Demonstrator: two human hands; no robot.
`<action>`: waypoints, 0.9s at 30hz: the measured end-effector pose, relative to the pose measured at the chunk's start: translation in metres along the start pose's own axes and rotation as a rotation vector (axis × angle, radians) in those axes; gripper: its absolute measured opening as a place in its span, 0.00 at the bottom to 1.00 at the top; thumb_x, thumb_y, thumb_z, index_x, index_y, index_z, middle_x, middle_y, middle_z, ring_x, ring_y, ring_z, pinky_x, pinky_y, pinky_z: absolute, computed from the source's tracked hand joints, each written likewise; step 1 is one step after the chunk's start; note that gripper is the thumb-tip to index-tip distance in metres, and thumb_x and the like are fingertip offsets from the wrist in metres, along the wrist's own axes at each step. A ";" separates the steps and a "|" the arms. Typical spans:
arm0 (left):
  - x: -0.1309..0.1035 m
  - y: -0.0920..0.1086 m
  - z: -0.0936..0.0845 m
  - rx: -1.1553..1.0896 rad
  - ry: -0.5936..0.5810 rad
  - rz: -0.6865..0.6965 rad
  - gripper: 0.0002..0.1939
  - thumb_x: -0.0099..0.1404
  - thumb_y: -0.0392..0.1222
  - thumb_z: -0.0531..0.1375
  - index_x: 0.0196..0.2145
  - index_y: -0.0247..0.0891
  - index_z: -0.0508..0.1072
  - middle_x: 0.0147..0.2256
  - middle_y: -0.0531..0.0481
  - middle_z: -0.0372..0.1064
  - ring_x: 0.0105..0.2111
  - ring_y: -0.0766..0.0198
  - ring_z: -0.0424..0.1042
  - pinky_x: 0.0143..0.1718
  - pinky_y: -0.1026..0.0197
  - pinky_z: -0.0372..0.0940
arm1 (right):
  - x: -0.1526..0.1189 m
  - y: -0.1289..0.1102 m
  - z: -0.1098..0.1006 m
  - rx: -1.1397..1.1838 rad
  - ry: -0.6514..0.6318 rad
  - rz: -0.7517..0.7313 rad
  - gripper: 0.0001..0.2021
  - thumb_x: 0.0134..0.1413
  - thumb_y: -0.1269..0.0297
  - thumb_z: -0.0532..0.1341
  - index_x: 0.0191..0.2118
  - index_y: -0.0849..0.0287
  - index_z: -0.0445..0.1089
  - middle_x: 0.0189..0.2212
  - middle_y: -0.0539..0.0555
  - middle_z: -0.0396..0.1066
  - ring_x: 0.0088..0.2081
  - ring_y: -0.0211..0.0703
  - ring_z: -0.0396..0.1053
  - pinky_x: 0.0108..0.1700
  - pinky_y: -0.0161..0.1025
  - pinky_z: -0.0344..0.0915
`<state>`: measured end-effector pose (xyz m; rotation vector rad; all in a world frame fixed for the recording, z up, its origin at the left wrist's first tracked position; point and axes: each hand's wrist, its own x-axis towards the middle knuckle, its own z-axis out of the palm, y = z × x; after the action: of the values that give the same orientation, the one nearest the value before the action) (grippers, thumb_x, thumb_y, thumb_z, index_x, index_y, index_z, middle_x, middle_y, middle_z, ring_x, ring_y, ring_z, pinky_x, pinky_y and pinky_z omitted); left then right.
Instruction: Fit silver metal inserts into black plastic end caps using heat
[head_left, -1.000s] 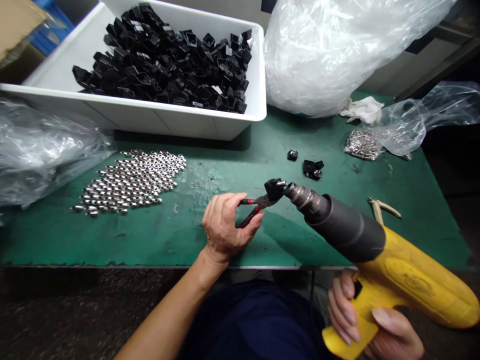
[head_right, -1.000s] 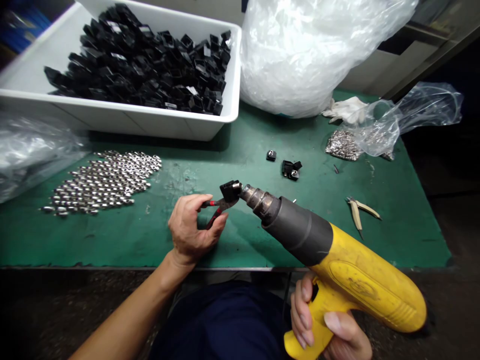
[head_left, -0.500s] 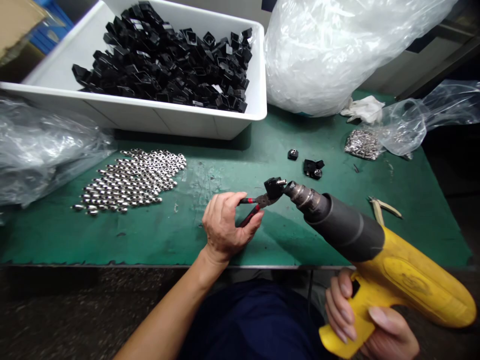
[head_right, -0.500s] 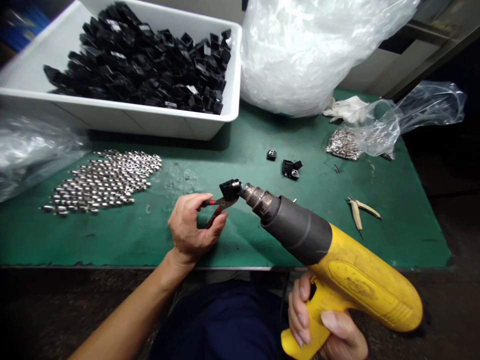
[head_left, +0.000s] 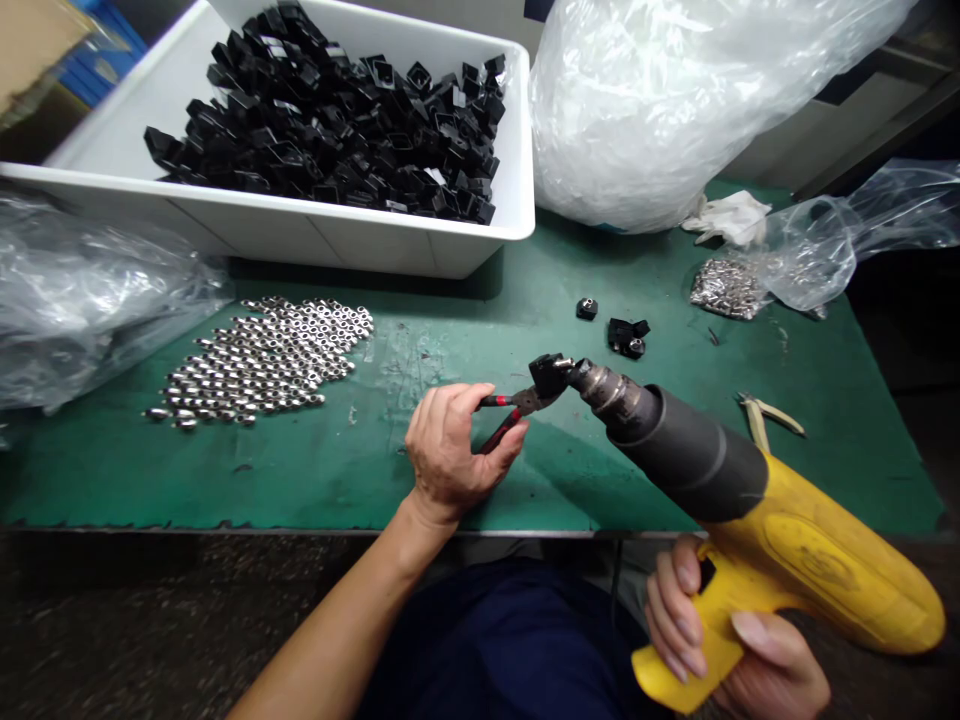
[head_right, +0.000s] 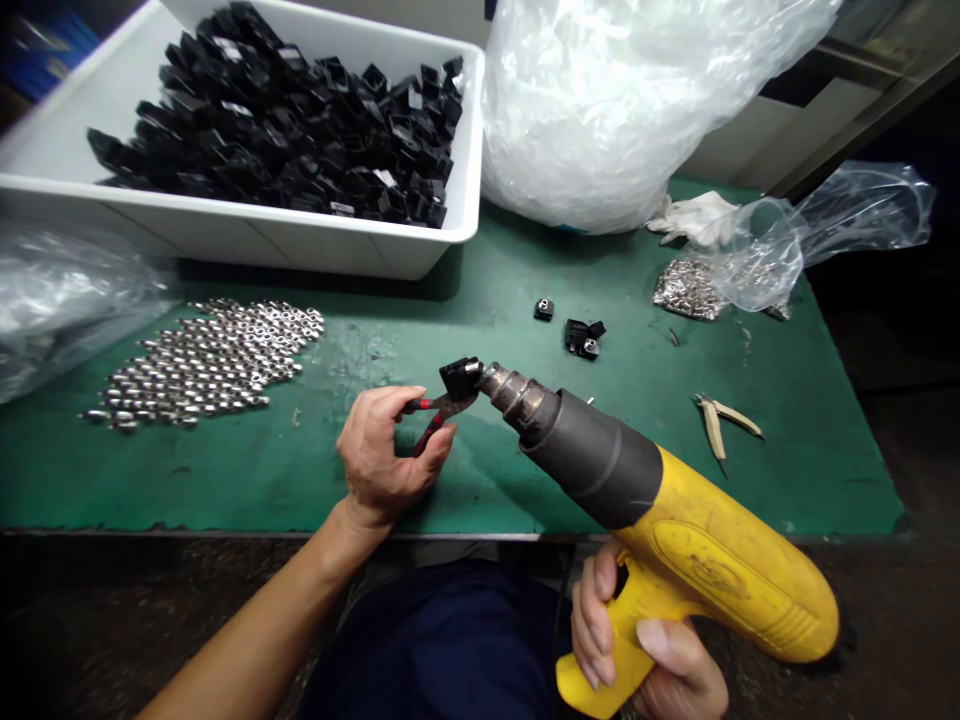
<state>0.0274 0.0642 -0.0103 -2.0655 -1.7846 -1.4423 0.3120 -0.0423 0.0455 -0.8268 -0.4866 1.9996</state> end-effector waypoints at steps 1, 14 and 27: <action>0.000 0.000 0.000 0.000 -0.001 -0.002 0.25 0.61 0.49 0.68 0.52 0.36 0.69 0.41 0.40 0.74 0.40 0.54 0.73 0.40 0.54 0.70 | 0.000 0.000 0.000 -0.001 0.000 -0.001 0.14 0.54 0.53 0.61 0.43 0.55 0.69 0.27 0.51 0.62 0.22 0.36 0.57 0.24 0.36 0.57; 0.000 0.000 0.001 0.006 0.005 -0.005 0.25 0.61 0.49 0.68 0.52 0.37 0.69 0.41 0.40 0.74 0.39 0.54 0.73 0.40 0.54 0.70 | 0.000 0.001 0.000 -0.002 -0.001 -0.004 0.14 0.54 0.53 0.61 0.42 0.55 0.69 0.27 0.51 0.63 0.22 0.36 0.58 0.24 0.36 0.57; -0.001 0.000 0.000 0.021 -0.011 -0.013 0.24 0.63 0.51 0.67 0.52 0.39 0.69 0.42 0.42 0.74 0.40 0.55 0.74 0.41 0.55 0.70 | 0.001 0.001 0.003 -0.002 0.014 -0.012 0.14 0.54 0.53 0.60 0.42 0.55 0.68 0.26 0.51 0.63 0.22 0.37 0.57 0.24 0.36 0.56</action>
<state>0.0273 0.0637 -0.0109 -2.0601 -1.8120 -1.4116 0.3091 -0.0427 0.0462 -0.8370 -0.4844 1.9813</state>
